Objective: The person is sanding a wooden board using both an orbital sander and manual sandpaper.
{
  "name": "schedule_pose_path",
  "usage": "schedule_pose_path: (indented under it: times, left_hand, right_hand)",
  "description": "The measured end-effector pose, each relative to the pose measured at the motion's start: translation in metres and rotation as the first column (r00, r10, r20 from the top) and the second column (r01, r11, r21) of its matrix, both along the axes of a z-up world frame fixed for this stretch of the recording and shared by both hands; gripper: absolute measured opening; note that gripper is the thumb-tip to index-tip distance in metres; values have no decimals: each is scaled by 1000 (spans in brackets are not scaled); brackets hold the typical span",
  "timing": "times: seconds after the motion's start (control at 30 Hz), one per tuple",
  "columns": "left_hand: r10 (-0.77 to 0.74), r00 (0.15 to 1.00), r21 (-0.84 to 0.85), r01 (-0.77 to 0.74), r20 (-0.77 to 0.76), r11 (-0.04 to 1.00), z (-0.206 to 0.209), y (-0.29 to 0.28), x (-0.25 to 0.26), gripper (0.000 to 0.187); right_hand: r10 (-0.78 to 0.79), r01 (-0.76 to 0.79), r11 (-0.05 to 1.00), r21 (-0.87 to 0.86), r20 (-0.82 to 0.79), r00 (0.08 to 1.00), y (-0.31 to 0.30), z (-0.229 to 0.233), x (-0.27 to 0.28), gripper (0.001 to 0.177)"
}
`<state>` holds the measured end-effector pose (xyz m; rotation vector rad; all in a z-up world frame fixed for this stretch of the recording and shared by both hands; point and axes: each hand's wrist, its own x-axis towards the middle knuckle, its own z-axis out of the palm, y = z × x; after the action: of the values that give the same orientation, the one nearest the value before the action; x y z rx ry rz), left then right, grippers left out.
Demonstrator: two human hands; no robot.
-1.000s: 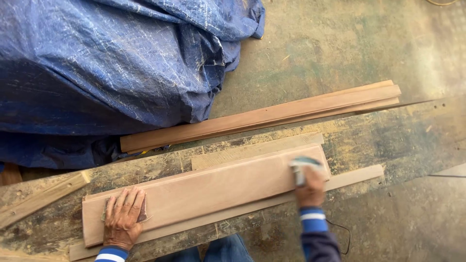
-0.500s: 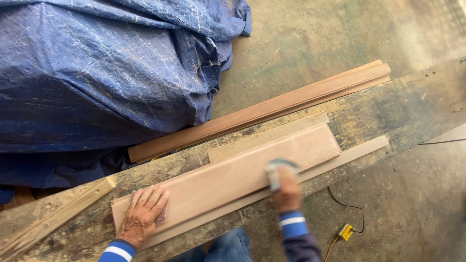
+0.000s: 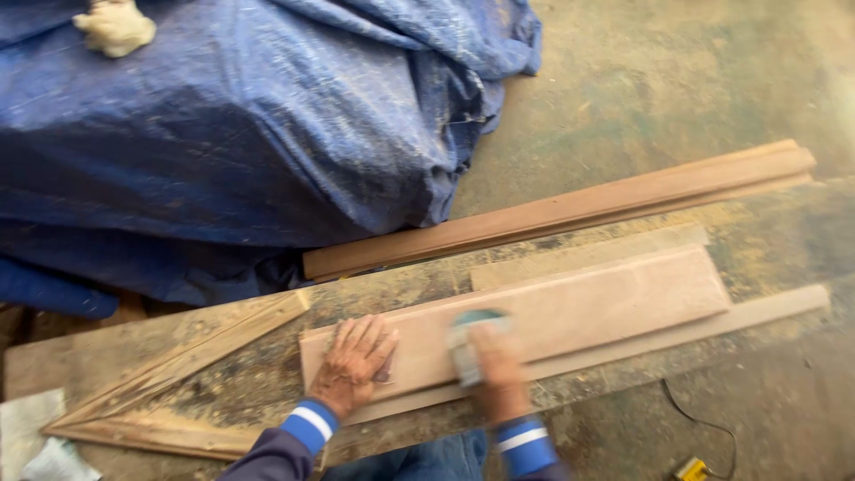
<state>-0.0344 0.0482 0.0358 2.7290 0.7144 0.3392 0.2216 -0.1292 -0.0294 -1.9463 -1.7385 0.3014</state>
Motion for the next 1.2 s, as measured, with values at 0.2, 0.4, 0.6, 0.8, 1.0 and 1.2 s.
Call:
schedule_pose_path:
  times: [0.2, 0.4, 0.6, 0.8, 1.0, 1.2]
  left_hand:
    - [-2, 1000, -22, 2, -5, 1000, -1, 2, -2, 60]
    - [-7, 999, -42, 6, -37, 999, -1, -2, -5, 70]
    - [1, 1000, 10, 0, -15, 1000, -8, 0, -5, 72]
    - [1, 1000, 0, -1, -16, 1000, -5, 1, -5, 74]
    - [-21, 1000, -16, 22, 22, 1000, -1, 2, -5, 72]
    - [-41, 999, -15, 41, 5, 999, -3, 2, -4, 75]
  right_hand:
    - [-521, 488, 852, 191, 407, 750, -12, -9, 135, 33]
    - [-298, 291, 953, 88, 84, 951, 51, 3, -64, 69]
    - [-293, 297, 954, -28, 100, 951, 29, 3, 42, 80]
    - [-549, 566, 820, 89, 404, 732, 24, -20, 73, 35]
    - [-171, 159, 978, 137, 88, 981, 39, 12, -74, 59]
    - [-522, 496, 852, 166, 219, 824, -27, 17, 123, 46]
